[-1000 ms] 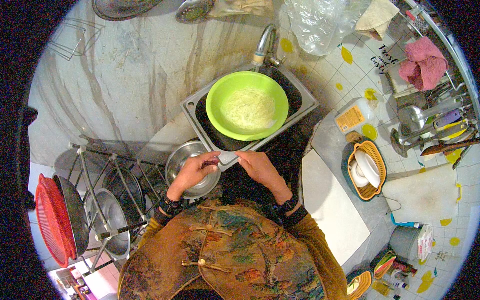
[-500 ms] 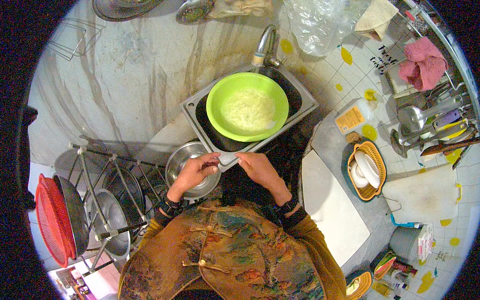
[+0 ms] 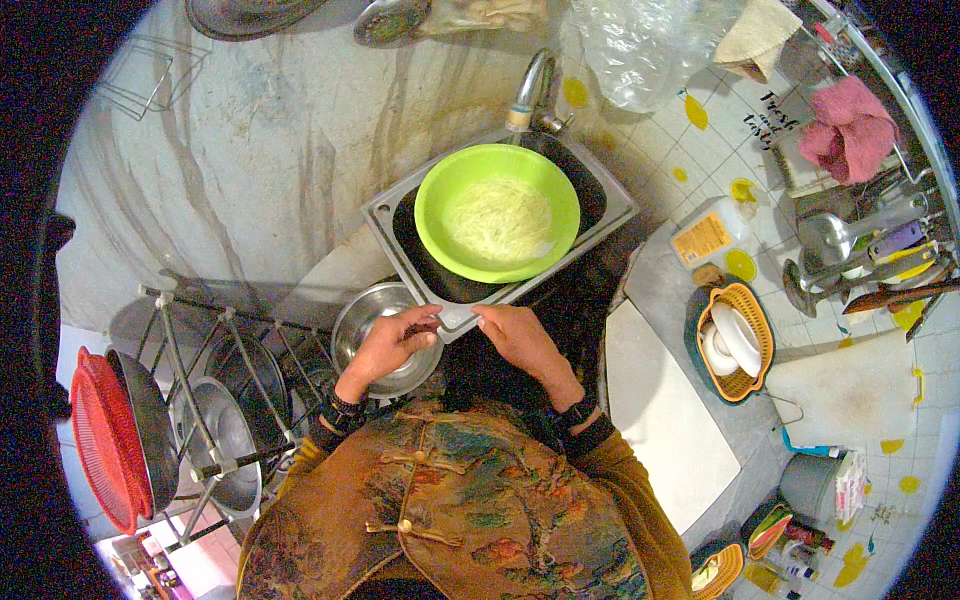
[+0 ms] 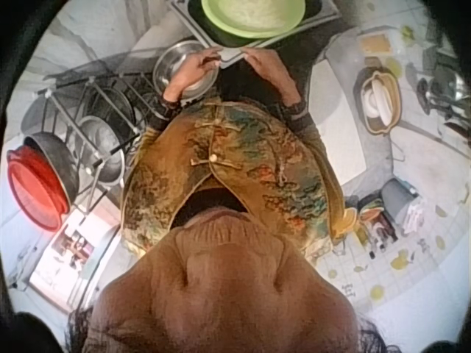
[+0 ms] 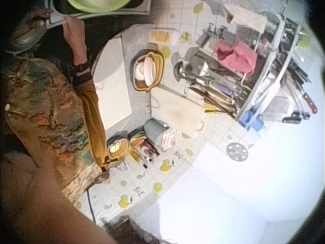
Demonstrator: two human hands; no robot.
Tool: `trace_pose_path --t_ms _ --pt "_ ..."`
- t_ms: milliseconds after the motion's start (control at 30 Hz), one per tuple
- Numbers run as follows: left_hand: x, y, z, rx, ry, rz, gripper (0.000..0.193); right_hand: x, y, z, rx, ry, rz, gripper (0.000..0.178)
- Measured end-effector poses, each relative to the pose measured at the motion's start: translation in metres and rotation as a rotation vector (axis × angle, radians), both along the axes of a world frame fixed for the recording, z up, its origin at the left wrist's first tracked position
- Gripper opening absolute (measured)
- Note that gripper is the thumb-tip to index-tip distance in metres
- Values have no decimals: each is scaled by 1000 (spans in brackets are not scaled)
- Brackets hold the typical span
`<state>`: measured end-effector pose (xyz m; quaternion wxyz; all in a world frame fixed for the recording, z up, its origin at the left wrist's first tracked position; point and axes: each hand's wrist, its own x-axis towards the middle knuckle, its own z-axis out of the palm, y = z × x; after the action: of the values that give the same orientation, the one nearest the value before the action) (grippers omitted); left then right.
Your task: The person washes noodles in a green bowl at the sink, dries hands with a towel, then sits on a low stool to clean a small cabinet top. They use a sponge and a paper towel to wipe the surface and handle a small container.
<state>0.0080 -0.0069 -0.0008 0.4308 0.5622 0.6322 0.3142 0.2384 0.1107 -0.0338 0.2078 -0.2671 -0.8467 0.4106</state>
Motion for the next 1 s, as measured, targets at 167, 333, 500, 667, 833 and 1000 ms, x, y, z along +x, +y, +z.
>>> trace_pose_path --t_ms 167,333,500,667,833,1000 --pt "-1 -1 0 2 0 12 47 -1 0 -3 6 17 -6 26" --pt "-2 -1 -2 -3 -13 14 47 -2 0 -3 -3 20 -11 26" --pt "-4 -1 -6 12 18 11 47 -4 -1 -3 -7 36 8 28" --pt "-6 -3 -6 3 -7 12 47 -6 -1 -2 -8 6 14 28" --pt "-7 -3 -6 -6 -14 14 47 -7 -2 -3 -29 -17 15 28" --pt "-9 -4 -6 -2 -8 17 46 -9 -2 -4 7 1 23 28"
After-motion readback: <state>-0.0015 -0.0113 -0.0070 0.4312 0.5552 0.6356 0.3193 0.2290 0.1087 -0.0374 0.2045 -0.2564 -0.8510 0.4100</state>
